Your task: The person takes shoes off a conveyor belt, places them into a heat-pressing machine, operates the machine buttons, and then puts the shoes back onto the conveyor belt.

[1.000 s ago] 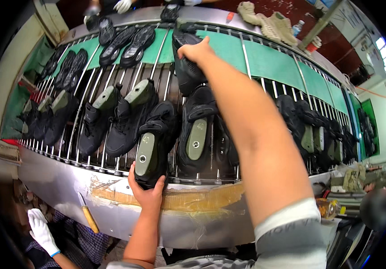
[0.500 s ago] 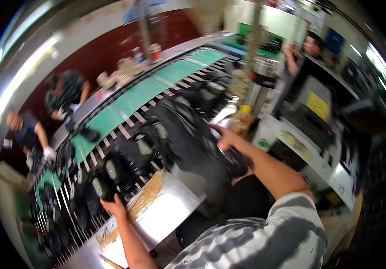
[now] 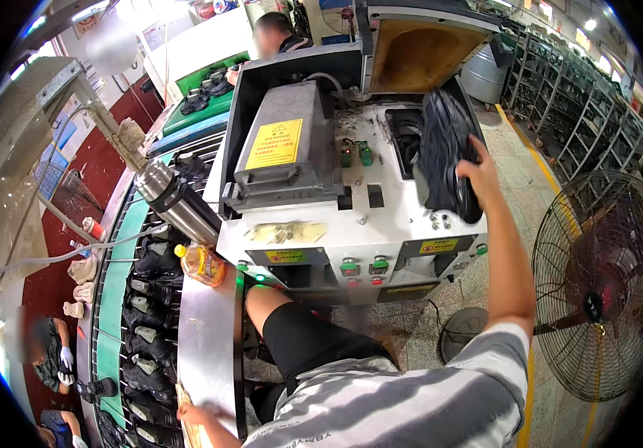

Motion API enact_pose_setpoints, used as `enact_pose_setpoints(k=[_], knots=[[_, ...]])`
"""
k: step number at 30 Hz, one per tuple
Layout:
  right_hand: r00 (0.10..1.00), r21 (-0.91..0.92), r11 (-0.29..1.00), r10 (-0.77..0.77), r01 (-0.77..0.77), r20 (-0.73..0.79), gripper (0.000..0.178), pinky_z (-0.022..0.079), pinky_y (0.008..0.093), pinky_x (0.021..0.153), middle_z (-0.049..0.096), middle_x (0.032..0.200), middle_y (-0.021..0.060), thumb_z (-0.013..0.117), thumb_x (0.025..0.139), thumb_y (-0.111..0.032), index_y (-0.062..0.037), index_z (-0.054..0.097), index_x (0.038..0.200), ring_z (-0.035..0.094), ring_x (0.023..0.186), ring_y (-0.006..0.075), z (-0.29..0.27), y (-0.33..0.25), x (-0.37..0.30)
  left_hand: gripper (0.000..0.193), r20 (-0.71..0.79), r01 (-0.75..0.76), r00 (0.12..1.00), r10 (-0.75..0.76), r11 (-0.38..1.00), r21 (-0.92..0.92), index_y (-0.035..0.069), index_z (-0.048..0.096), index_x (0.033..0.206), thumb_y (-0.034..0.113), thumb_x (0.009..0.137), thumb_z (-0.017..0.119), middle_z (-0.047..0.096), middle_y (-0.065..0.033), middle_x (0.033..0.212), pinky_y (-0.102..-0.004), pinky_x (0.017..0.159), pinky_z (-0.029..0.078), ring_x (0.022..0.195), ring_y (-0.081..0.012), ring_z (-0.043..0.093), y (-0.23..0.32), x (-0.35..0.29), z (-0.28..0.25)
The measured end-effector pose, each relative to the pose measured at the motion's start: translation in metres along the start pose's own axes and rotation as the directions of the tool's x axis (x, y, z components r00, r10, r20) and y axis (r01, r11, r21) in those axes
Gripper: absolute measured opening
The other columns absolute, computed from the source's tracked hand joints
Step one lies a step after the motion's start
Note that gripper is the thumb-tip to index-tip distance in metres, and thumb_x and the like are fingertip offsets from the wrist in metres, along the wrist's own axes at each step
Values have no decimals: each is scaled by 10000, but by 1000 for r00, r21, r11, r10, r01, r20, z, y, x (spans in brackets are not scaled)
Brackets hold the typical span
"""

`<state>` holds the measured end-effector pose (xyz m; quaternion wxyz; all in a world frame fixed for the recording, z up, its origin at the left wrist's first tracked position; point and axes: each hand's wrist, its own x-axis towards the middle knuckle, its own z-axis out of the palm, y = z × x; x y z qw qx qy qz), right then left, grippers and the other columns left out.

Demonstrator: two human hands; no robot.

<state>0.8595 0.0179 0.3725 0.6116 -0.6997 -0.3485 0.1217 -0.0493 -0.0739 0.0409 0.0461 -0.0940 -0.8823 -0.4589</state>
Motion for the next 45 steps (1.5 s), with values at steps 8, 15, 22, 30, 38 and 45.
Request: enact_pose_setpoints(k=[8, 15, 22, 30, 38, 45], knots=[[997, -663, 745, 60, -73, -43, 879, 442, 396, 1014, 558, 1326, 216, 700, 537, -358, -92, 523, 1356, 546, 1224, 352, 89, 10, 180, 111, 686, -579, 491, 537, 790, -204, 39, 669, 832, 96, 785, 586, 651, -131, 723, -371, 623, 499, 612, -259, 606, 110, -212, 40], [972, -822, 553, 236, -136, -2, 800, 383, 442, 1063, 444, 1452, 156, 687, 687, -523, -197, 505, 1394, 452, 1309, 343, 128, 30, 154, 134, 785, -401, 350, 511, 839, -367, 4, 666, 896, 99, 831, 596, 665, -87, 745, -307, 651, 506, 676, -179, 628, 130, -221, 64], [825, -476, 740, -563, 476, -52, 281, 483, 364, 830, 657, 981, 148, 701, 843, -196, 15, 644, 1021, 619, 917, 301, 34, 97, -3, 178, 726, -286, -348, 593, 670, -685, 31, 688, 948, 173, 853, 638, 691, -150, 893, -336, 727, 528, 819, -286, 677, 233, -418, 57], [663, 858, 295, 745, -420, 68, 257, 427, 299, 646, 502, 775, 16, 562, 914, -363, -117, 543, 846, 483, 698, 155, -58, 200, -116, 303, 544, -109, -657, 522, 649, -753, 38, 610, 1165, 158, 893, 551, 662, -148, 1016, -404, 820, 503, 963, -326, 656, 277, -582, 81], [642, 136, 627, 749, -767, 165, 193, 370, 308, 607, 460, 702, 15, 536, 912, -264, -101, 546, 808, 441, 625, 151, -6, 347, -198, 155, 471, 82, -592, 654, 631, -772, 33, 655, 1043, 81, 901, 616, 667, -102, 1008, -313, 761, 530, 838, -189, 664, 357, -472, 9], [408, -361, 887, 454, -287, 792, 234, 446, 310, 596, 645, 761, 56, 596, 888, -236, -30, 683, 957, 583, 685, 152, 214, 326, -317, 804, -460, -522, 55, 886, -367, -770, 19, 414, 1297, 664, 836, 542, 462, -124, 1250, -457, 977, 367, 1133, -278, 451, 473, -232, -204]])
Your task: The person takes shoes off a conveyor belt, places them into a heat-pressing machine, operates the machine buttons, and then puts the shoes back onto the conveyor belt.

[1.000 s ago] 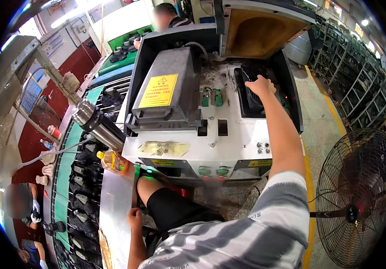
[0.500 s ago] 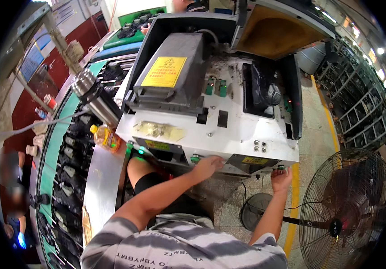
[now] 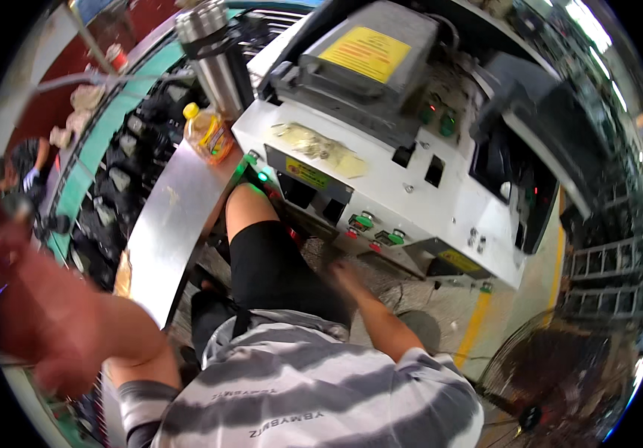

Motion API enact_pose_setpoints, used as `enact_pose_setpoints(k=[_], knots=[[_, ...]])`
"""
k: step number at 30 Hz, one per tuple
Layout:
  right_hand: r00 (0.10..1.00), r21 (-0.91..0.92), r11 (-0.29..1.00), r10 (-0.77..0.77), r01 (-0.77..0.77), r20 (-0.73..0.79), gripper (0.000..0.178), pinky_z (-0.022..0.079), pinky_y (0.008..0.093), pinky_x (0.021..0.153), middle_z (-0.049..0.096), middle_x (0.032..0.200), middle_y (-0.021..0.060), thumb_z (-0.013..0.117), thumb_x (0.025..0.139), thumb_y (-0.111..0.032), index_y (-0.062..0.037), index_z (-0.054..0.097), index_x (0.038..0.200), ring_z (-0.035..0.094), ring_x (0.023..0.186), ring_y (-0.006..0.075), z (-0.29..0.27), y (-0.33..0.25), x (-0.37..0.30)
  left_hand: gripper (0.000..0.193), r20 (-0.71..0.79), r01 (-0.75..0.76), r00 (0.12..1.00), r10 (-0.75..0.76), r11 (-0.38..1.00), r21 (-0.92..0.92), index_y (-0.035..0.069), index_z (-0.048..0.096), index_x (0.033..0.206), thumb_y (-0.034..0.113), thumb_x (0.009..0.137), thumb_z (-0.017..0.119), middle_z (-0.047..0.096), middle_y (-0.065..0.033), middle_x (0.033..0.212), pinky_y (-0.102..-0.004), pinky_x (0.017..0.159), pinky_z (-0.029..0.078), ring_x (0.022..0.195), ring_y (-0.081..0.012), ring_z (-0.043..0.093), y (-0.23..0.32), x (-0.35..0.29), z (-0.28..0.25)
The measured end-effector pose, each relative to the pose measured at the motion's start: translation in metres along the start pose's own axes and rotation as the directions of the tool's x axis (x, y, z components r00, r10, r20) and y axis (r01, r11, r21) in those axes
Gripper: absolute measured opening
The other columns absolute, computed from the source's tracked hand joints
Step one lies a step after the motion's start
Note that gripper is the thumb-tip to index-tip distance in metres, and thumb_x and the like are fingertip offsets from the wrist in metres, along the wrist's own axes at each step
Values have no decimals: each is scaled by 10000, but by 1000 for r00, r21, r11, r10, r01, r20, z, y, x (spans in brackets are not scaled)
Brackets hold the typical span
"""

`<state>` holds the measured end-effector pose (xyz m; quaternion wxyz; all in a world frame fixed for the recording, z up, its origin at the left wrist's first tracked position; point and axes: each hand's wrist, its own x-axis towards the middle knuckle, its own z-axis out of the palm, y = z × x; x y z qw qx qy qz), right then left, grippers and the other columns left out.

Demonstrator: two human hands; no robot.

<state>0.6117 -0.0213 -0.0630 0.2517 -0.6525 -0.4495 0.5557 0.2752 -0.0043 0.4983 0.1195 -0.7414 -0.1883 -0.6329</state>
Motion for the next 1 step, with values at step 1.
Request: enact_pose_setpoints(k=[1], knots=[[997, 67, 996, 56, -53, -53, 235, 449, 310, 592, 650, 767, 58, 599, 884, -228, -30, 686, 977, 584, 683, 153, 0, 3, 11, 804, -36, 15, 999, -17, 998, -63, 19, 414, 1297, 664, 836, 542, 462, -124, 1250, -457, 977, 367, 1133, -278, 451, -23, -14, 15]])
